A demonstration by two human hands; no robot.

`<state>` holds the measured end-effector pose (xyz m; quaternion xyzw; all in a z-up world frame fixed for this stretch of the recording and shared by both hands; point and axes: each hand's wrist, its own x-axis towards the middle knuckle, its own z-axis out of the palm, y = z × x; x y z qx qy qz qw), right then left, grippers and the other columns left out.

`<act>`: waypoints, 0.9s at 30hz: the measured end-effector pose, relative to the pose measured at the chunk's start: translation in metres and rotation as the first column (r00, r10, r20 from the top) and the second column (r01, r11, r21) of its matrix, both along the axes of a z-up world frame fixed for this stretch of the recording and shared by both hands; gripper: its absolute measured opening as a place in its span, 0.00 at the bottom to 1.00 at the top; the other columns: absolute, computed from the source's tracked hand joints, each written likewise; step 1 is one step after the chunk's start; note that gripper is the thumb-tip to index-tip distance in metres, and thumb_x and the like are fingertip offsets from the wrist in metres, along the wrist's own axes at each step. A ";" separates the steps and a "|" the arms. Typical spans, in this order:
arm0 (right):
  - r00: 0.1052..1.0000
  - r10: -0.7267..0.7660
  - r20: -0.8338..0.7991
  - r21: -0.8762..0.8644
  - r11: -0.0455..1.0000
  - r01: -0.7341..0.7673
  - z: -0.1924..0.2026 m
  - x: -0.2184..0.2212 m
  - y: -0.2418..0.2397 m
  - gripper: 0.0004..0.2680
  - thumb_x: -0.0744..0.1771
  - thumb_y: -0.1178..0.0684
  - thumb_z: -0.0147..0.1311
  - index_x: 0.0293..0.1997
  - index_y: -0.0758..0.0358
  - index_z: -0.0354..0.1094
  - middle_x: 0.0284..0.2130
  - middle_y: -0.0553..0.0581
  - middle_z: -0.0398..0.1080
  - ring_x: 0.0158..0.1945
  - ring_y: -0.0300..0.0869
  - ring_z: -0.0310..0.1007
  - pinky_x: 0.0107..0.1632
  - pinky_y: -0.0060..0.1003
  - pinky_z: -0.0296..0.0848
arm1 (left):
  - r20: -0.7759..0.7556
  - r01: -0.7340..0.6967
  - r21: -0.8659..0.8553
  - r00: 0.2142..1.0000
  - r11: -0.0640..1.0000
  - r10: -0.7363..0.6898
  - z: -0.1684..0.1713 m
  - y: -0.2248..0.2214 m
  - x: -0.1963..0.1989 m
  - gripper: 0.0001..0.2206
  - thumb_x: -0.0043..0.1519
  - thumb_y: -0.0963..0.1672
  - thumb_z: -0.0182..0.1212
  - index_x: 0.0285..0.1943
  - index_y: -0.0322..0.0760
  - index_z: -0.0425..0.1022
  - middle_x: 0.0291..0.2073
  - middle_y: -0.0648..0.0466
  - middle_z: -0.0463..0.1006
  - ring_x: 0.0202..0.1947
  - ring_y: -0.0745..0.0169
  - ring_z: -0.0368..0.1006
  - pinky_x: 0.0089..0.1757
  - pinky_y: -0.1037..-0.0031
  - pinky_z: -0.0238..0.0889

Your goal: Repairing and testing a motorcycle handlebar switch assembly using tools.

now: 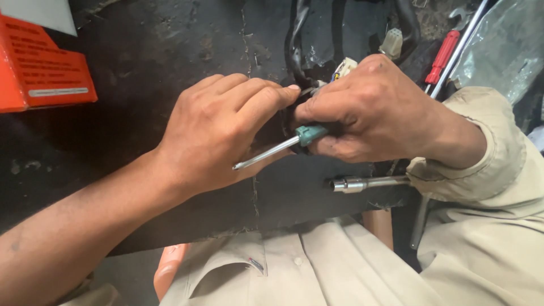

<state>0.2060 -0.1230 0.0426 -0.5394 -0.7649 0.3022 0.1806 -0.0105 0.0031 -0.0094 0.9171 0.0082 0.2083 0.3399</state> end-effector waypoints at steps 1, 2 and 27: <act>1.000 0.008 -0.014 -0.002 1.000 -0.009 0.000 0.000 0.000 0.11 0.57 0.57 0.66 0.40 0.63 0.74 0.25 0.54 0.73 0.27 0.48 0.75 0.31 0.40 0.71 | 0.007 0.002 0.003 1.000 1.000 -0.002 0.000 0.000 0.000 0.26 0.54 0.47 0.75 0.59 0.33 0.73 0.46 0.51 0.79 0.45 0.54 0.76 0.42 0.63 0.66; 1.000 0.007 -0.014 -0.002 1.000 -0.007 0.000 0.000 -0.001 0.11 0.57 0.57 0.66 0.40 0.63 0.74 0.25 0.54 0.73 0.27 0.48 0.75 0.31 0.40 0.71 | 0.007 0.004 0.002 1.000 1.000 -0.004 0.000 0.000 0.000 0.26 0.54 0.47 0.75 0.59 0.33 0.73 0.46 0.51 0.79 0.45 0.54 0.76 0.42 0.63 0.66; 0.994 -0.093 0.050 0.004 0.996 0.093 0.006 -0.009 -0.007 0.08 0.59 0.57 0.67 0.37 0.63 0.74 0.25 0.56 0.73 0.28 0.49 0.76 0.31 0.42 0.71 | -0.009 0.015 -0.009 1.000 1.000 -0.015 0.004 0.000 0.003 0.27 0.51 0.47 0.77 0.58 0.35 0.74 0.47 0.52 0.80 0.46 0.54 0.77 0.42 0.64 0.66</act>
